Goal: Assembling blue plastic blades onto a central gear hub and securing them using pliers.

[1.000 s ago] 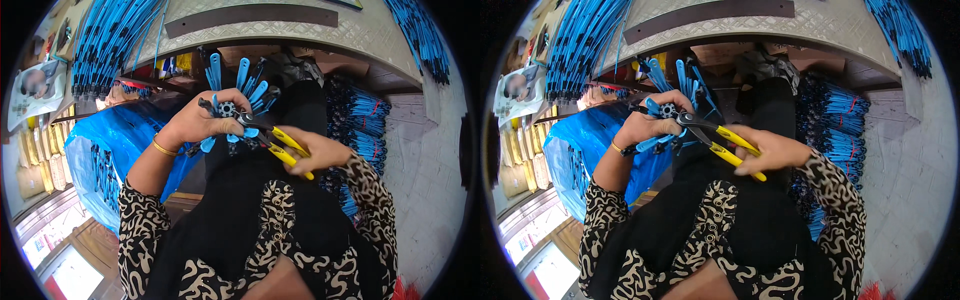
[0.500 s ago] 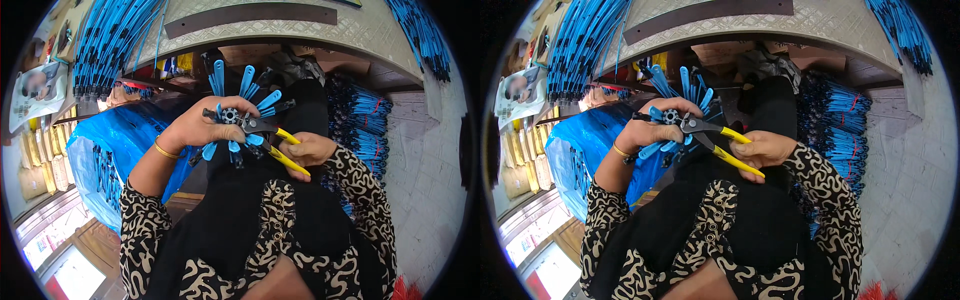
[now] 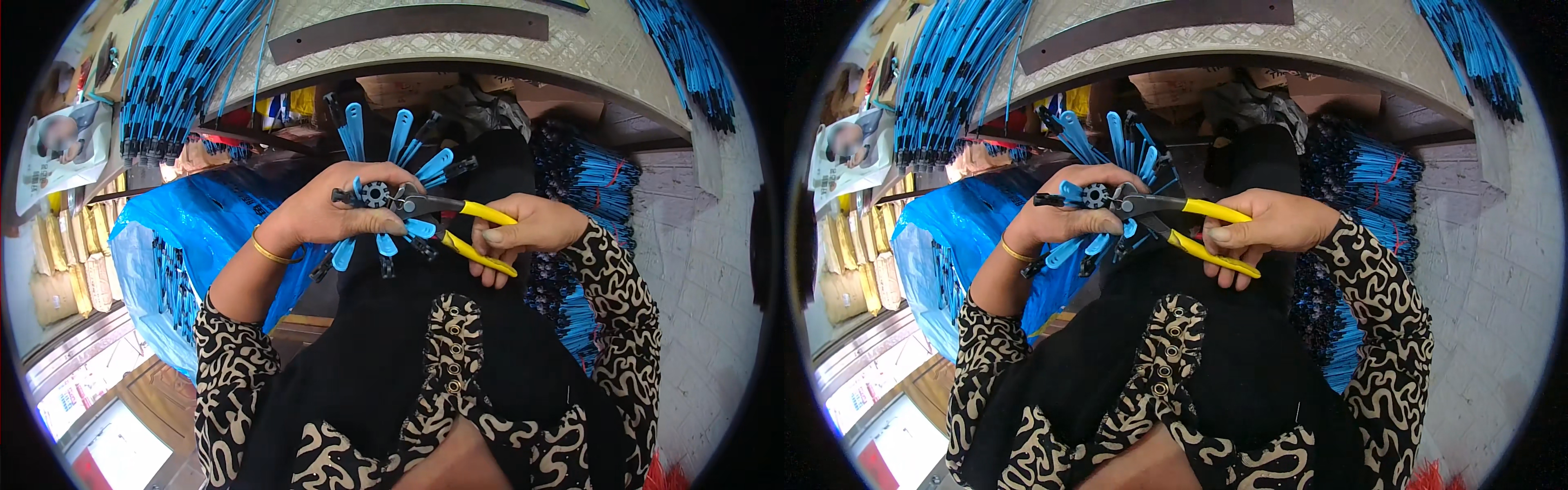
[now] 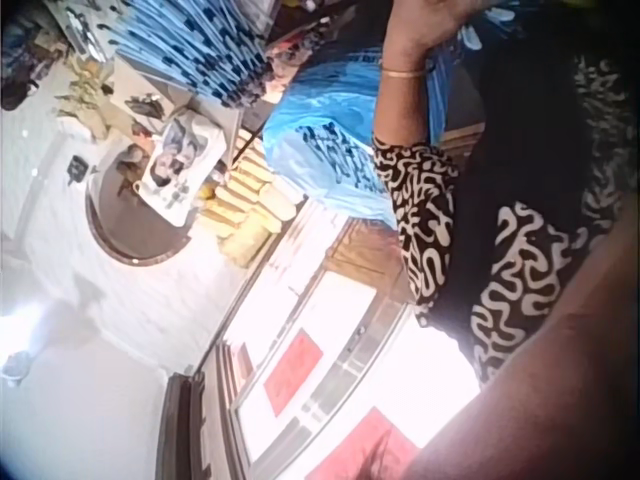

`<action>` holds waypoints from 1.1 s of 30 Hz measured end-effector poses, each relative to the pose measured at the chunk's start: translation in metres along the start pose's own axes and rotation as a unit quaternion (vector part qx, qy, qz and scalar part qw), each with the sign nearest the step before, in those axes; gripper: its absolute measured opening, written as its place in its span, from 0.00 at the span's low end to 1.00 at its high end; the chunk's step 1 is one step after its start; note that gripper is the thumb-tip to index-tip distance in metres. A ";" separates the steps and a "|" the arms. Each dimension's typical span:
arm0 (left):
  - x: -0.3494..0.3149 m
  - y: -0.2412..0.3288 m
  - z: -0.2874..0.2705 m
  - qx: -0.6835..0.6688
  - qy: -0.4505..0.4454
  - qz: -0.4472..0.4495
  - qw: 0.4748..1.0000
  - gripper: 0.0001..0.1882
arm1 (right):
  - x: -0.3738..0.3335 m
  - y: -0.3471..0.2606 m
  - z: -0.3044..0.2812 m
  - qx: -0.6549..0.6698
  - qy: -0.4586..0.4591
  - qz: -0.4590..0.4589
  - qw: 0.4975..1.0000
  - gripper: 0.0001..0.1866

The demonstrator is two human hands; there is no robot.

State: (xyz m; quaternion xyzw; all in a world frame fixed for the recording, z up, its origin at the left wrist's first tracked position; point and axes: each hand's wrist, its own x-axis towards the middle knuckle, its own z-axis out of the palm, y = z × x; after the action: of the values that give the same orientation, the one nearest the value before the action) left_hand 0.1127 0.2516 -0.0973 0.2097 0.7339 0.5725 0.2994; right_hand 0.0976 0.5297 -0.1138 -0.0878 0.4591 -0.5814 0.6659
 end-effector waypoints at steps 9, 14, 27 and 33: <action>-0.004 -0.005 -0.002 0.018 -0.003 0.009 1.000 0.22 | 0.019 0.024 -0.001 0.001 -0.021 -0.052 0.998 0.17; -0.004 -0.005 0.001 0.037 -0.008 0.044 0.998 0.18 | 0.014 0.029 0.013 -0.039 0.016 -0.076 0.996 0.15; -0.003 0.011 0.014 0.023 0.082 -0.024 0.996 0.21 | -0.017 -0.013 0.043 -0.567 0.337 -0.157 0.735 0.14; 0.007 0.008 0.014 -0.011 0.071 0.019 0.997 0.25 | -0.032 0.013 0.013 -0.603 0.380 -0.216 0.667 0.13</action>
State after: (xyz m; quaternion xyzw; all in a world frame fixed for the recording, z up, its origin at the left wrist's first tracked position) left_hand 0.1169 0.2682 -0.0934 0.1789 0.7433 0.5991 0.2379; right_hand 0.1189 0.5552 -0.0982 -0.3387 0.8909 -0.2884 0.0914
